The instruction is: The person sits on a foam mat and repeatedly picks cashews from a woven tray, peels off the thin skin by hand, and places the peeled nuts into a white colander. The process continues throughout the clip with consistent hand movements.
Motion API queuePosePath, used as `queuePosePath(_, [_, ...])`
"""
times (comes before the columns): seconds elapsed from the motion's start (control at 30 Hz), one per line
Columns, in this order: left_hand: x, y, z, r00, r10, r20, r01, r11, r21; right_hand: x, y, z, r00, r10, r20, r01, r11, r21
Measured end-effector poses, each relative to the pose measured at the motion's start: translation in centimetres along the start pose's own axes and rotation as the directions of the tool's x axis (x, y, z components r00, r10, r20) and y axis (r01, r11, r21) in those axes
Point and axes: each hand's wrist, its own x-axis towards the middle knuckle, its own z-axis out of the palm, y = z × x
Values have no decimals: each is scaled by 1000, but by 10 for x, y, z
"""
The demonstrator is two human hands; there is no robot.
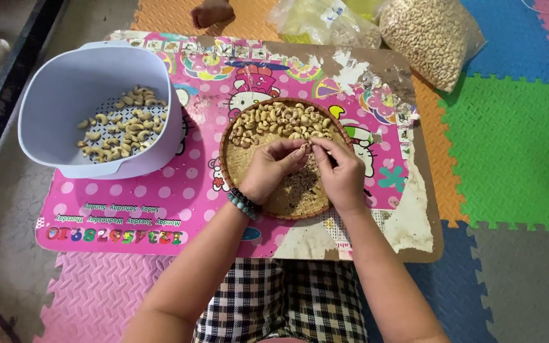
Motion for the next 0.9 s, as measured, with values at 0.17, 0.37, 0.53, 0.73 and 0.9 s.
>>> queuePosePath(0.17, [2, -2, -4, 999, 39, -30, -38, 999, 35, -2, -6, 1, 999, 6, 46, -7, 1000, 20])
queuePosePath(0.37, [0, -2, -4, 998, 53, -32, -50, 996, 79, -4, -7, -1, 997, -13, 79, 14, 1000, -13])
queuePosePath(0.53, [-3, 4, 0, 998, 41, -38, -38, 996, 81, -5, -1, 0, 996, -28, 79, 30, 999, -24])
queuePosePath(0.73, [-3, 7, -1, 998, 25, -52, -23, 998, 52, -3, -3, 1, 998, -47, 48, 50, 997, -64])
queuePosePath(0.9, [-5, 7, 1, 998, 32, -49, -29, 997, 65, -2, 2, 2, 999, -2, 53, 4, 999, -38])
